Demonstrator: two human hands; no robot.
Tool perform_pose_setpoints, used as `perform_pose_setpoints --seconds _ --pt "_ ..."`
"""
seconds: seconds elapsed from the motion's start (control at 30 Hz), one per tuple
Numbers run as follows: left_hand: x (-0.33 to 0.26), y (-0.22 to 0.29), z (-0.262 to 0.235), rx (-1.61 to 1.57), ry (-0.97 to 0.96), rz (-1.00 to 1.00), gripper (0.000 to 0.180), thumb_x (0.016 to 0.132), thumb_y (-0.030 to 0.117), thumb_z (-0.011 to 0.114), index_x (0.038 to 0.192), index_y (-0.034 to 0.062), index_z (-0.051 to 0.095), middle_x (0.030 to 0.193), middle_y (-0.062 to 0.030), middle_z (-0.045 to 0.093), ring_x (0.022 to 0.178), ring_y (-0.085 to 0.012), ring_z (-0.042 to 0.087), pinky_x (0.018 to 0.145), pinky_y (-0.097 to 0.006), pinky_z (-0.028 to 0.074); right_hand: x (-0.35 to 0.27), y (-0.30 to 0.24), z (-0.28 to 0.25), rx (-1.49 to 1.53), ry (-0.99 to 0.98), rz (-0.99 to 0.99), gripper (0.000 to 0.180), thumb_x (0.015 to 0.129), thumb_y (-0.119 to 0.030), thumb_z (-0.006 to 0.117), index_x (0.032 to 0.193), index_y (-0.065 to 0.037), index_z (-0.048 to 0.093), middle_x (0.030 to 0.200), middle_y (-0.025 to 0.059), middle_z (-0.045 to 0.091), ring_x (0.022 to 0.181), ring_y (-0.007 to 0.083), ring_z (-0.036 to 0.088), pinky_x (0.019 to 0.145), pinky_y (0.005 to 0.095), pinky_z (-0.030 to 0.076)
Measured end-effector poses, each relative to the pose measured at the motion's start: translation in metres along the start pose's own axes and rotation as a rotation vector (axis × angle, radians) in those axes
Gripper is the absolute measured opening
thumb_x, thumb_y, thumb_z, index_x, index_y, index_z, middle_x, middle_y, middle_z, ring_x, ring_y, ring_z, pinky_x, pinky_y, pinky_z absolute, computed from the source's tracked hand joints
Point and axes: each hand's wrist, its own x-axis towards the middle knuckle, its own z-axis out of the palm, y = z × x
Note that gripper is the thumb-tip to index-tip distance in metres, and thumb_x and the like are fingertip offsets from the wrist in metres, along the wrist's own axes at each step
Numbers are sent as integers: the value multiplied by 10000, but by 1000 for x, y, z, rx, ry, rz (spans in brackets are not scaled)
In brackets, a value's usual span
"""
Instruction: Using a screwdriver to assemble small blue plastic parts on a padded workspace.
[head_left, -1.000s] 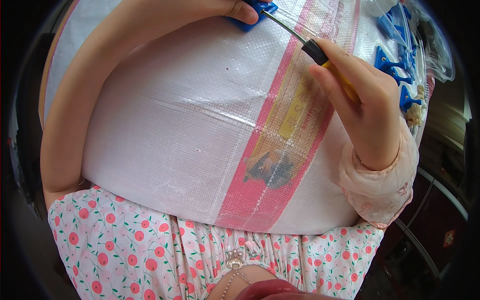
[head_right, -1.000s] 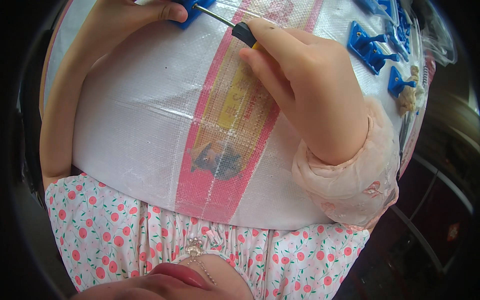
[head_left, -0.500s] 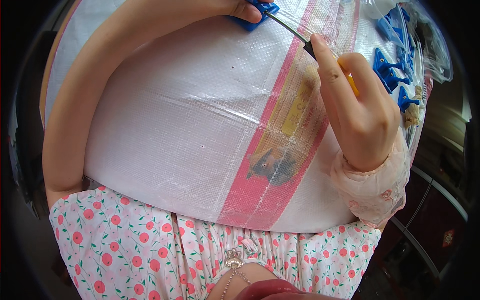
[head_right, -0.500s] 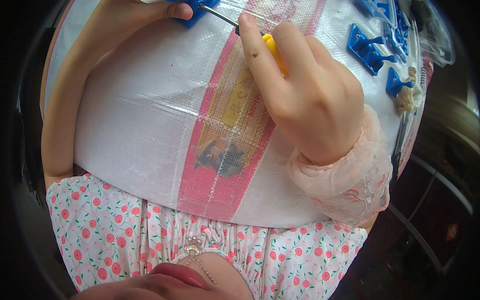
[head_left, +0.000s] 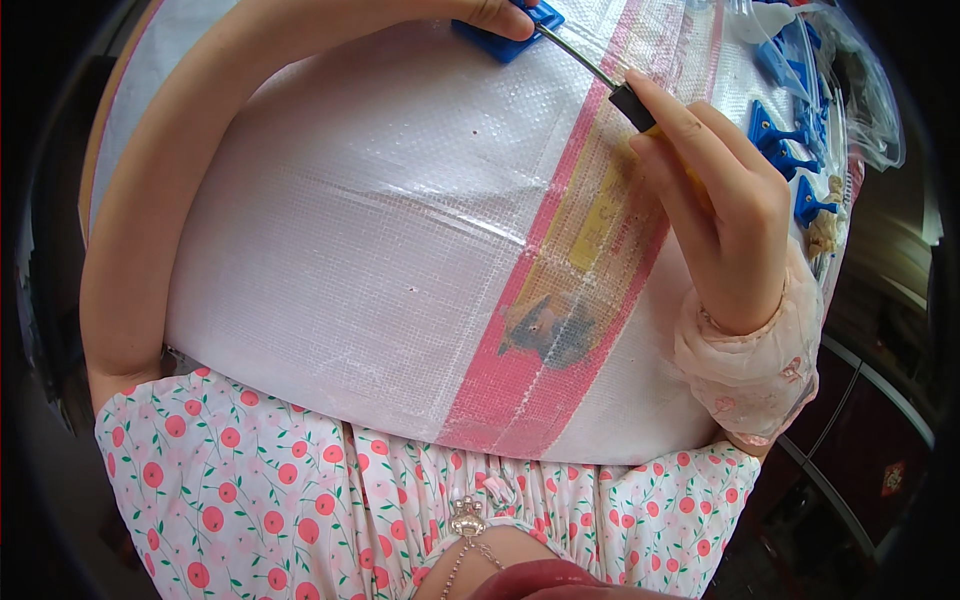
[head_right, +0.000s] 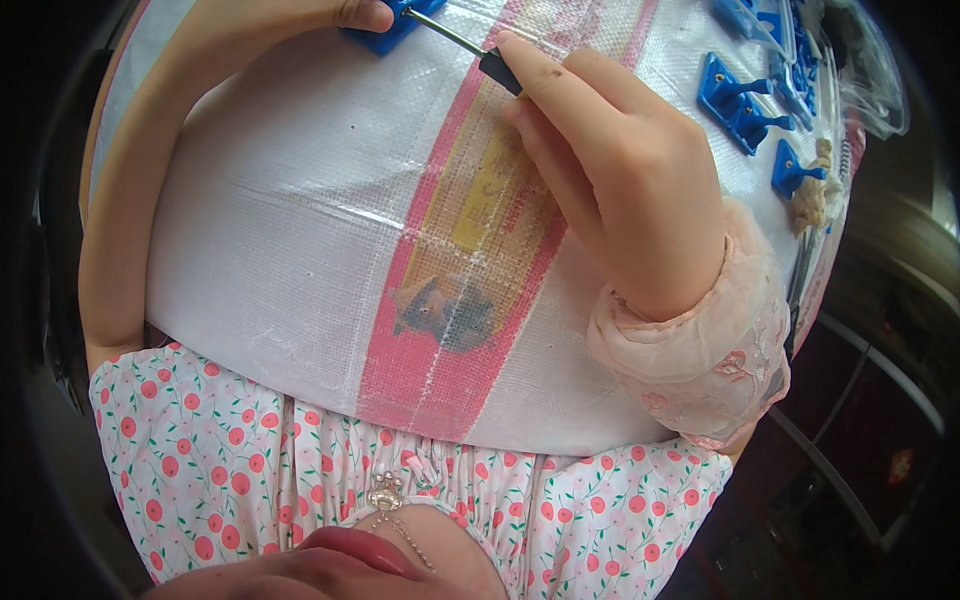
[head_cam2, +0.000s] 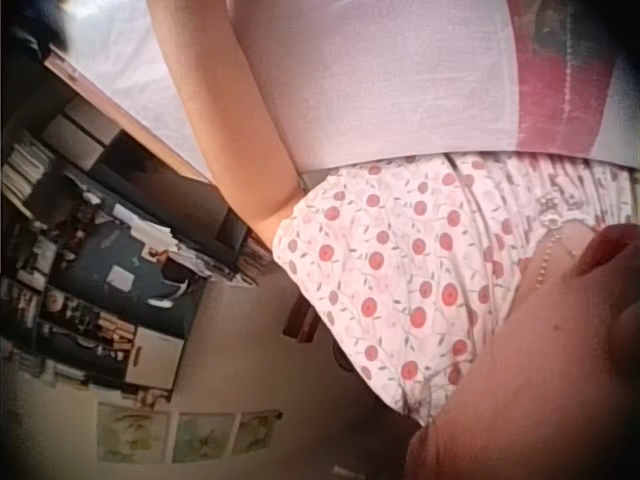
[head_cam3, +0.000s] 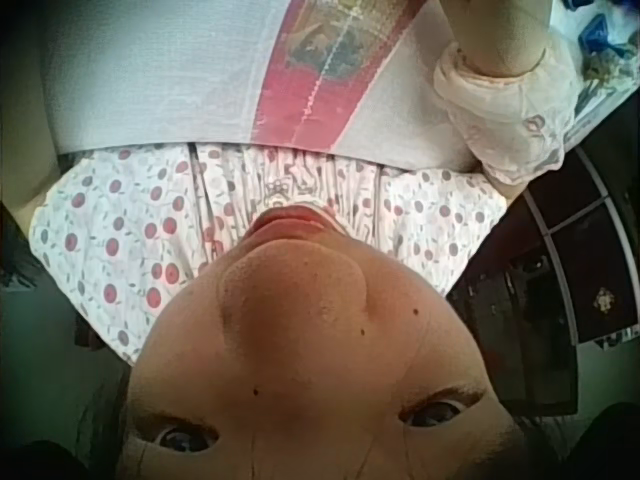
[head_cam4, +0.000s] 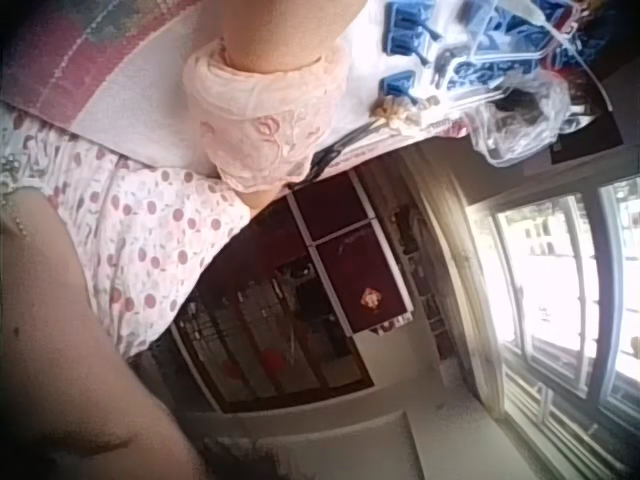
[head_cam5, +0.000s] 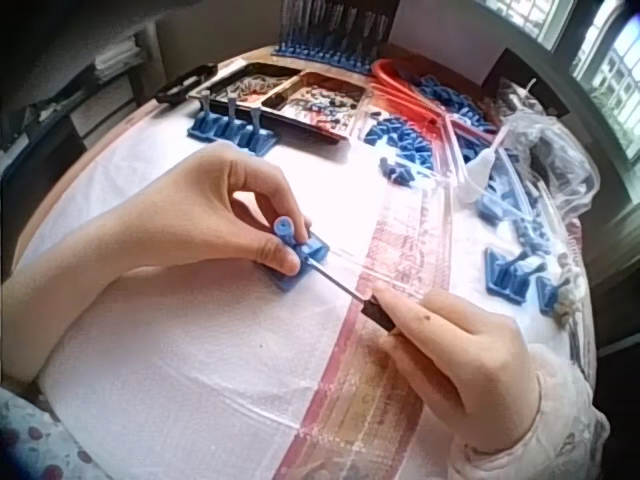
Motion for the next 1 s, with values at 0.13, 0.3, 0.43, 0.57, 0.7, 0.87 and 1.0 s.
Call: perform_pose_setpoints --seconds 0.13,0.3,0.43,0.57,0.7,0.87,1.0 --pt "-1 -1 -1 65 24 -13 155 747 86 817 852 27 720 864 -63 691 830 -135 646 799 -281 556 4 4 -6 125 -35 12 348 908 8 625 1256 -12 629 807 58 589 648 92 528 533 209 390" --pt "-4 1 4 108 64 51 123 764 62 797 837 23 705 863 -69 683 829 -141 649 774 -274 565 3 7 -6 459 -71 217 315 950 -66 596 1261 -27 631 778 24 602 546 30 450 477 177 312" --pt "-4 5 6 118 58 76 138 767 80 799 833 27 690 867 -64 673 838 -140 649 755 -269 565 3 8 -11 844 -142 506 299 974 -140 575 1249 -41 639 748 34 610 451 -6 399 428 148 263" --pt "1 0 3 163 15 84 168 762 105 807 827 20 677 870 -58 662 840 -140 646 736 -265 558 7 16 -17 1239 -211 724 262 957 -204 613 1138 -27 677 751 35 608 469 16 460 423 150 331" --pt "0 2 6 167 48 -2 166 762 101 805 830 17 678 881 -58 664 846 -146 645 733 -265 554 11 24 -18 1432 -353 793 269 966 -281 595 1078 -43 646 771 33 590 450 10 433 416 142 333" --pt "0 1 4 143 6 119 147 780 73 786 893 36 700 939 -77 668 894 -177 653 815 -300 581 14 15 -22 1203 -349 790 266 943 -269 631 1088 -47 618 772 20 581 500 40 493 457 144 391" --pt "-9 12 3 196 7 129 201 770 45 786 956 52 709 986 -94 662 958 -203 651 866 -353 585 1 6 -7 844 -182 499 440 863 -97 718 1260 -85 529 985 54 605 589 34 543 494 127 406"
